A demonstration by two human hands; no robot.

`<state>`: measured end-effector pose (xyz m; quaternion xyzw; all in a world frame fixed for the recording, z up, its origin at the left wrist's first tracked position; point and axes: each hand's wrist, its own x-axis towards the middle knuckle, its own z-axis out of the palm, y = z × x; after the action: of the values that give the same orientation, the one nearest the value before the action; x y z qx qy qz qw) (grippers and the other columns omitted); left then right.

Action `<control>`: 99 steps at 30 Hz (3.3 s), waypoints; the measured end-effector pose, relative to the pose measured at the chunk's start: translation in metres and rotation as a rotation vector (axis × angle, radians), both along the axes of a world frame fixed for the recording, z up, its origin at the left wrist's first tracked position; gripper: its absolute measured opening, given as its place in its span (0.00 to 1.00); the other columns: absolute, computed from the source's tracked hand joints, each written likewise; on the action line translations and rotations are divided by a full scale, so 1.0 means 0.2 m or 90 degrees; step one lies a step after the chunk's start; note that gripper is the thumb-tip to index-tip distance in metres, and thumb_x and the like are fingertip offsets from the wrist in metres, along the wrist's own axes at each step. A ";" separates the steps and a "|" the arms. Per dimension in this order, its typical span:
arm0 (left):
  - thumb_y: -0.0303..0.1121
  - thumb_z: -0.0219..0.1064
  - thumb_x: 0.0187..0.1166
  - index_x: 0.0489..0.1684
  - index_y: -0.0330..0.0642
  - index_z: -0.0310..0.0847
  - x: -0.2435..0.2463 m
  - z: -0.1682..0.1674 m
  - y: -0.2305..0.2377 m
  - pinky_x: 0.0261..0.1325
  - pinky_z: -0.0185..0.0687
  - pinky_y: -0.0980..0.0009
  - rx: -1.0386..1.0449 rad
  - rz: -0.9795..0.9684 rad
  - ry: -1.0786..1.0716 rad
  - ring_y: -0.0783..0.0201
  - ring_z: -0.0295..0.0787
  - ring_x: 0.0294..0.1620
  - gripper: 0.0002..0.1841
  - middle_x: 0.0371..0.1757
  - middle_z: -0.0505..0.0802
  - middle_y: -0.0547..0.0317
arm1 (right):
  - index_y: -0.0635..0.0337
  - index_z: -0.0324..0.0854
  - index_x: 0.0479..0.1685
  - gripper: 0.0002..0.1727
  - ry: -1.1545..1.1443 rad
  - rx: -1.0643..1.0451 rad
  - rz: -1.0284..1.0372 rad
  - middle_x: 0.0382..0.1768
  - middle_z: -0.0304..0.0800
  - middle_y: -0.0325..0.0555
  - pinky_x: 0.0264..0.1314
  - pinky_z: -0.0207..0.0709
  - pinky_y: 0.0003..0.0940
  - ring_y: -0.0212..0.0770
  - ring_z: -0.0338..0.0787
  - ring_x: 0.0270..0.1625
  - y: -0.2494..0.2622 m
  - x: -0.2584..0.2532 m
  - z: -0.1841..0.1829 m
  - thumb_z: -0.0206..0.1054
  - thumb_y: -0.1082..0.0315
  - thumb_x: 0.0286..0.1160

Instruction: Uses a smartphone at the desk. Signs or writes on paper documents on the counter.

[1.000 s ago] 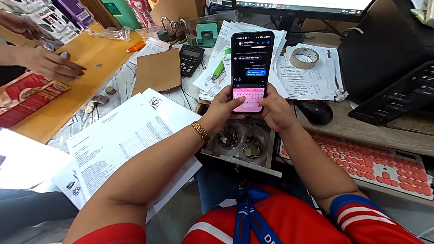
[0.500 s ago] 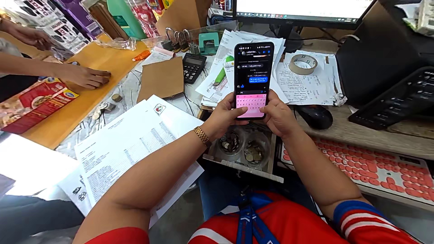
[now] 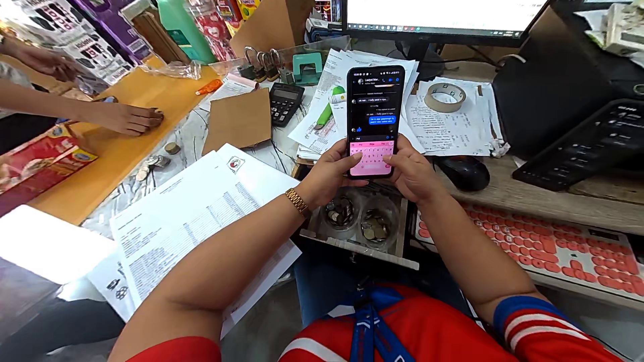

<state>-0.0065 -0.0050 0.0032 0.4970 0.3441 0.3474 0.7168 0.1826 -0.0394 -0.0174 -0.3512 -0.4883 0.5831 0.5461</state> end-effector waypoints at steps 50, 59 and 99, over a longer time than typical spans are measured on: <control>0.19 0.53 0.87 0.71 0.50 0.71 0.00 -0.03 -0.02 0.44 0.94 0.67 0.032 -0.006 -0.002 0.65 0.96 0.47 0.19 0.54 0.93 0.60 | 0.55 0.60 0.77 0.32 -0.022 0.036 -0.026 0.58 0.88 0.37 0.59 0.86 0.28 0.29 0.92 0.54 0.00 -0.01 -0.04 0.55 0.85 0.71; 0.19 0.53 0.87 0.74 0.50 0.69 0.00 -0.01 -0.02 0.44 0.94 0.68 0.032 -0.004 0.015 0.65 0.95 0.47 0.21 0.55 0.92 0.59 | 0.56 0.59 0.76 0.31 -0.025 0.037 -0.010 0.58 0.88 0.37 0.61 0.86 0.29 0.29 0.91 0.56 0.01 0.00 -0.03 0.53 0.84 0.71; 0.26 0.55 0.90 0.64 0.46 0.72 0.02 0.02 -0.01 0.42 0.94 0.68 0.000 0.049 0.034 0.66 0.95 0.44 0.11 0.49 0.92 0.58 | 0.57 0.51 0.85 0.36 -0.089 0.128 0.016 0.67 0.83 0.41 0.66 0.85 0.29 0.29 0.89 0.62 -0.02 -0.01 -0.06 0.55 0.83 0.75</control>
<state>-0.0019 -0.0070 0.0068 0.4925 0.3819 0.3611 0.6937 0.1804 -0.0427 -0.0300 -0.3284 -0.5855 0.5122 0.5356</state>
